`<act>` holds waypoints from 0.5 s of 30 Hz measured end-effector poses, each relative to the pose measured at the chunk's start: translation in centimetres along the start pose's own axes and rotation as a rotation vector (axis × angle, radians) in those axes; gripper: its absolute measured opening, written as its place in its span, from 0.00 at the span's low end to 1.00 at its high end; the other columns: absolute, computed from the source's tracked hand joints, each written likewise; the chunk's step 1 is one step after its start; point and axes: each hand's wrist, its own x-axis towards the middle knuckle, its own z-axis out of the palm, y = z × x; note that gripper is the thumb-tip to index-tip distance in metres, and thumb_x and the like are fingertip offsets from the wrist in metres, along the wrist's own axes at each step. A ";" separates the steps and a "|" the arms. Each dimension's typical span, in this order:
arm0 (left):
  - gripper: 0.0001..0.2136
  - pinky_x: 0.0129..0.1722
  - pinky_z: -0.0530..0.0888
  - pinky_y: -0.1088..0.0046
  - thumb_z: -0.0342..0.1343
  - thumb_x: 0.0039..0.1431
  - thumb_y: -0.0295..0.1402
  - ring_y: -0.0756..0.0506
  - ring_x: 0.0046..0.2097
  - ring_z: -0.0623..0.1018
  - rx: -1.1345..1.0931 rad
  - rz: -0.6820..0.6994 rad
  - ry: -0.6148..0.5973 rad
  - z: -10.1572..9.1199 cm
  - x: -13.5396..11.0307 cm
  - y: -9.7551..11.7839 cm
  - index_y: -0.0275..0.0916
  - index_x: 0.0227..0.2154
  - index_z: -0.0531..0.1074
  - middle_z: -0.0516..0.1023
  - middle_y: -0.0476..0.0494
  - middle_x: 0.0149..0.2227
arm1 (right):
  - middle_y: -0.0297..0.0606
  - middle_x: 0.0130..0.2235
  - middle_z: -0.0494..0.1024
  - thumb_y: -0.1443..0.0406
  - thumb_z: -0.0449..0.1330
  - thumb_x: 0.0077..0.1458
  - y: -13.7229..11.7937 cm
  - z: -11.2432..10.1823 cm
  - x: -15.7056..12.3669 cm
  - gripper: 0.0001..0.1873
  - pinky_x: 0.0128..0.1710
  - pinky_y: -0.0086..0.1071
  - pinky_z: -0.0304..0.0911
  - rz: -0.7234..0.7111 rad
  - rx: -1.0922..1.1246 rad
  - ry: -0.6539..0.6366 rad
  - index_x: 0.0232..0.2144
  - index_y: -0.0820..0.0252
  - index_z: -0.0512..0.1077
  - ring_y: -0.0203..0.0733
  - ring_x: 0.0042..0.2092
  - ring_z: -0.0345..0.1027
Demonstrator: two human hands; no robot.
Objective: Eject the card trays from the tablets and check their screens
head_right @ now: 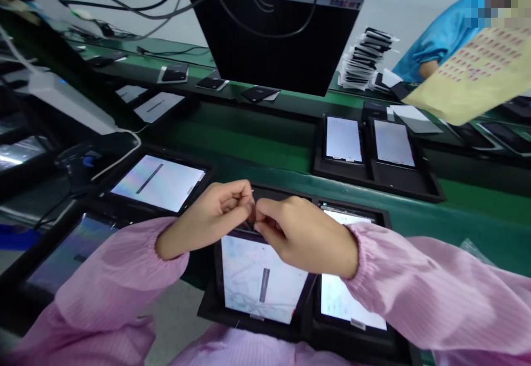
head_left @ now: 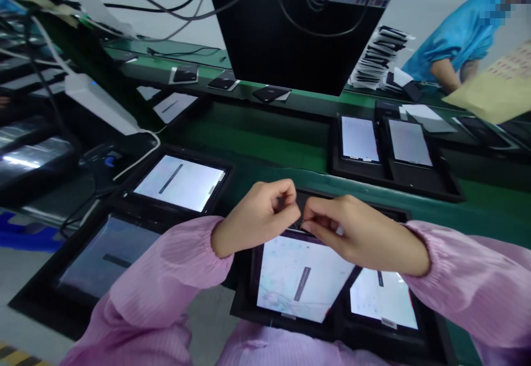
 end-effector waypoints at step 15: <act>0.14 0.29 0.71 0.67 0.47 0.46 0.43 0.39 0.29 0.77 0.405 -0.331 0.193 -0.7 14.9 -8.9 0.38 0.26 0.70 0.75 0.43 0.21 | 0.39 0.24 0.76 0.58 0.59 0.46 26.1 0.3 -26.7 0.09 0.33 0.40 0.67 1.031 -0.059 0.777 0.27 0.57 0.72 0.46 0.28 0.71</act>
